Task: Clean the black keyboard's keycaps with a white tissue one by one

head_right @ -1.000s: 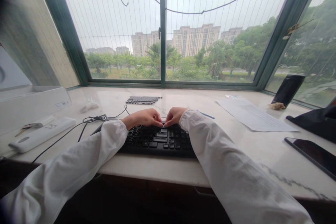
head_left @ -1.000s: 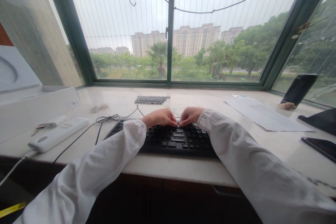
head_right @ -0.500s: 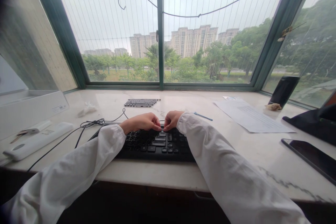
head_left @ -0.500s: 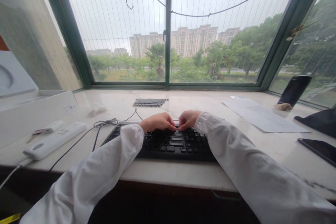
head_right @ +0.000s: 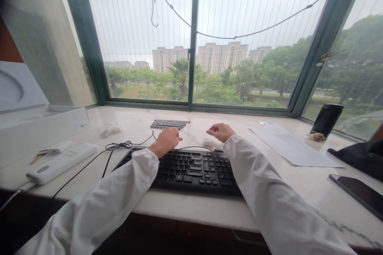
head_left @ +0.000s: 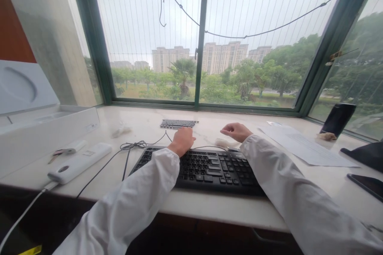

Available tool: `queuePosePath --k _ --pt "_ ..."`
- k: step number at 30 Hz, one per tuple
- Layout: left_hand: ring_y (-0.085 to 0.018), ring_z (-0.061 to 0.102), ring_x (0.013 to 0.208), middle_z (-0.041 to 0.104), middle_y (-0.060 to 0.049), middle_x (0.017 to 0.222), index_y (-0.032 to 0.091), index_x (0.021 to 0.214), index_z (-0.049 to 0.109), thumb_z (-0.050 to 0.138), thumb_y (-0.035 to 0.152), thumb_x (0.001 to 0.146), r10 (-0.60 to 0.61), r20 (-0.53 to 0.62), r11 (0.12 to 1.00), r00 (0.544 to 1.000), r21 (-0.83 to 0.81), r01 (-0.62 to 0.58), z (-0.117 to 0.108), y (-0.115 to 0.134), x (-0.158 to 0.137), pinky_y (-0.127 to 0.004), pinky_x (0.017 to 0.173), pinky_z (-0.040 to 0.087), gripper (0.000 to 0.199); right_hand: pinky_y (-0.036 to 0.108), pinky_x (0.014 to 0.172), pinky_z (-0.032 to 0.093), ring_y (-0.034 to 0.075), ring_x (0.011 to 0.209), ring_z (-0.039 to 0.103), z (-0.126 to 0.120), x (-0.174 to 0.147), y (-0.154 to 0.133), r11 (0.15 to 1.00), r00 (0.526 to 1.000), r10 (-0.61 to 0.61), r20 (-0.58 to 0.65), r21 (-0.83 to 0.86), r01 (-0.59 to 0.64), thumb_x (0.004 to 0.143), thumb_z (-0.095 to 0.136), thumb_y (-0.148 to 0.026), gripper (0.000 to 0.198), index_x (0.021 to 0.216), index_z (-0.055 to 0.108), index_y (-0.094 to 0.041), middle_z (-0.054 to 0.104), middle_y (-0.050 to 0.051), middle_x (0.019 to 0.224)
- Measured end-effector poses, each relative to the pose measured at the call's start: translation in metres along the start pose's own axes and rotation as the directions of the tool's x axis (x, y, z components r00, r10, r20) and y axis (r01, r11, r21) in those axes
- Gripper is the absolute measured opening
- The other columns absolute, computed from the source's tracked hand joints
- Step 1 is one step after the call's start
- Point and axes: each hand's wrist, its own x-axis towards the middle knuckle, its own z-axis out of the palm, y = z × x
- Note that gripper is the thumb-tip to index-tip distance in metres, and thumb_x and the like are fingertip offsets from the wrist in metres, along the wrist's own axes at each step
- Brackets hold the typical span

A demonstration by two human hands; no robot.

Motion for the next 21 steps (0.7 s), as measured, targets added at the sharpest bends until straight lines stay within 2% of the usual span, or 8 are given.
queuePosePath --k 3,7,13,18,21 --pt "-0.029 0.062 0.102 0.067 -0.021 0.102 0.009 0.105 0.068 0.053 0.035 0.089 -0.015 -0.001 0.999 1.0 0.037 0.015 0.0 0.0 -0.002 -0.034 0.084 0.048 0.033 0.028 0.072 0.046 0.02 0.083 0.063 0.01 0.022 -0.005 0.993 0.998 0.01 0.055 -0.119 -0.003 0.079 0.061 -0.05 0.038 0.095 0.076 -0.019 0.072 0.008 0.09" --pt "-0.03 0.063 0.103 0.066 -0.023 0.103 0.009 0.107 0.068 0.05 0.03 0.09 -0.022 0.011 0.997 1.0 0.081 0.021 0.0 0.0 -0.003 -0.035 0.086 0.048 0.032 0.025 0.077 0.045 0.019 0.086 0.063 0.024 0.071 -0.016 0.964 0.989 -0.004 0.15 -0.264 0.044 0.078 0.066 -0.041 0.028 0.092 0.077 -0.019 0.072 0.007 0.094" --pt "-0.031 0.064 0.101 0.067 -0.024 0.101 0.009 0.105 0.07 0.052 0.023 0.088 -0.029 0.028 0.991 0.999 0.13 0.025 -0.002 -0.002 -0.003 -0.036 0.082 0.05 0.028 0.024 0.085 0.044 0.019 0.095 0.063 0.052 0.142 -0.024 0.951 0.996 0.036 0.081 -0.308 -0.01 0.077 0.07 -0.031 0.024 0.097 0.076 -0.019 0.072 0.007 0.098" --pt "-0.03 0.066 0.095 0.068 -0.023 0.1 0.009 0.1 0.072 0.051 0.021 0.088 -0.031 0.026 0.988 0.999 0.152 0.027 -0.003 -0.001 -0.002 -0.035 0.077 0.052 0.026 0.024 0.086 0.043 0.018 0.098 0.062 0.086 0.178 -0.023 0.956 0.998 0.058 0.033 -0.291 -0.046 0.08 0.067 -0.029 0.035 0.113 0.07 -0.018 0.07 0.01 0.105" --pt "-0.03 0.067 0.093 0.068 -0.023 0.098 0.009 0.099 0.072 0.05 0.019 0.088 -0.02 0.018 0.988 1.0 0.15 0.017 -0.001 0.001 -0.002 -0.036 0.075 0.053 0.026 0.024 0.087 0.043 0.02 0.1 0.061 0.102 0.194 -0.02 0.958 0.997 0.067 0.028 -0.28 -0.056 0.079 0.068 -0.029 0.036 0.114 0.069 -0.018 0.069 0.01 0.106"
